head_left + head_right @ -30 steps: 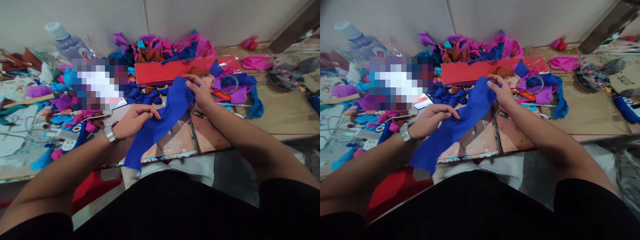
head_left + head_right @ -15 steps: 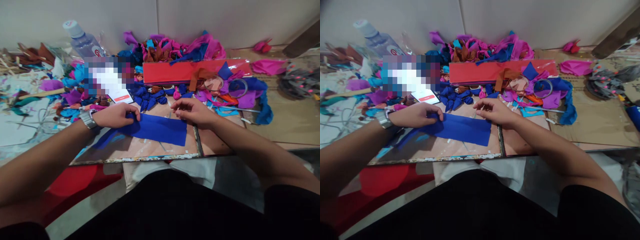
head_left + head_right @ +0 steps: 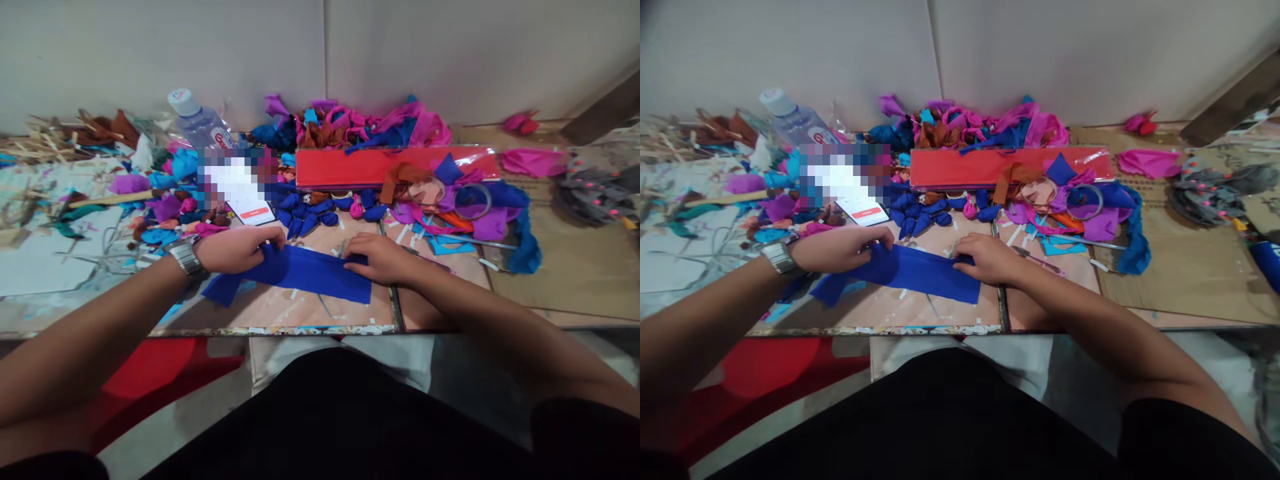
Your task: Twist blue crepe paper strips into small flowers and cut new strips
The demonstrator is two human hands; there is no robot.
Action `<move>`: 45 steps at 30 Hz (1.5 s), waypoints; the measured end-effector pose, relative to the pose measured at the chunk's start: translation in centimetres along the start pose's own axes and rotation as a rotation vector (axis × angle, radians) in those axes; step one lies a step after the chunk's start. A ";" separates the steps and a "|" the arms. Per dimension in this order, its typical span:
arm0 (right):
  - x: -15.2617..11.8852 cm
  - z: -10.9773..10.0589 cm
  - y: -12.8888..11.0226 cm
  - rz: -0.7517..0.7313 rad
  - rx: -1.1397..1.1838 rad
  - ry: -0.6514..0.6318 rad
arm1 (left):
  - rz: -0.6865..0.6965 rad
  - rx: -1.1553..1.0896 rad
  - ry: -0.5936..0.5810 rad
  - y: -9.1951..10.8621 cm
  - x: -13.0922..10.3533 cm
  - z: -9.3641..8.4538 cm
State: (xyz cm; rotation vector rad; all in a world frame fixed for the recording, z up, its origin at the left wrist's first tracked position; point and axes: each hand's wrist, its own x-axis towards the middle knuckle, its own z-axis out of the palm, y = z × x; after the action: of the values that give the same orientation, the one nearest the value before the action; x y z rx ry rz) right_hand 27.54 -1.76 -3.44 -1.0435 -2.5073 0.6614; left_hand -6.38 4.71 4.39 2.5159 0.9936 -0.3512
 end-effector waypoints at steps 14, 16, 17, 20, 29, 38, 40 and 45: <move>0.1 -1.1 1.2 0.230 0.413 0.077 | -0.070 -0.187 -0.176 -4.1 -2.3 -1.3; 0.2 -1.1 1.4 0.230 0.422 0.092 | -0.083 -0.186 -0.130 -4.3 -2.2 -1.4; 0.2 -1.0 1.4 0.225 0.423 0.098 | -0.095 -0.177 -0.086 -4.2 -2.3 -1.6; 0.3 -0.9 1.6 0.207 0.401 0.121 | -0.137 -0.110 0.098 -2.7 -2.8 -2.2; 0.4 -0.4 1.8 0.180 0.381 0.134 | 0.406 0.128 0.357 12.2 -0.9 6.4; 0.1 -0.1 1.3 0.225 0.419 0.148 | 0.470 0.300 0.456 13.2 5.3 9.9; 0.0 0.0 1.1 0.245 0.431 0.136 | 0.487 0.299 0.470 12.6 5.3 10.1; -0.4 0.3 0.7 0.311 0.420 0.149 | 0.509 0.281 0.520 12.2 4.8 10.8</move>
State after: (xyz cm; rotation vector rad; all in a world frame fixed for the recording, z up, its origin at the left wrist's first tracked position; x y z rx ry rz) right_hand 28.03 -1.72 -4.10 -1.2694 -1.9753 1.0963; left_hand 4.63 -5.52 -3.49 3.0747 0.4400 0.3574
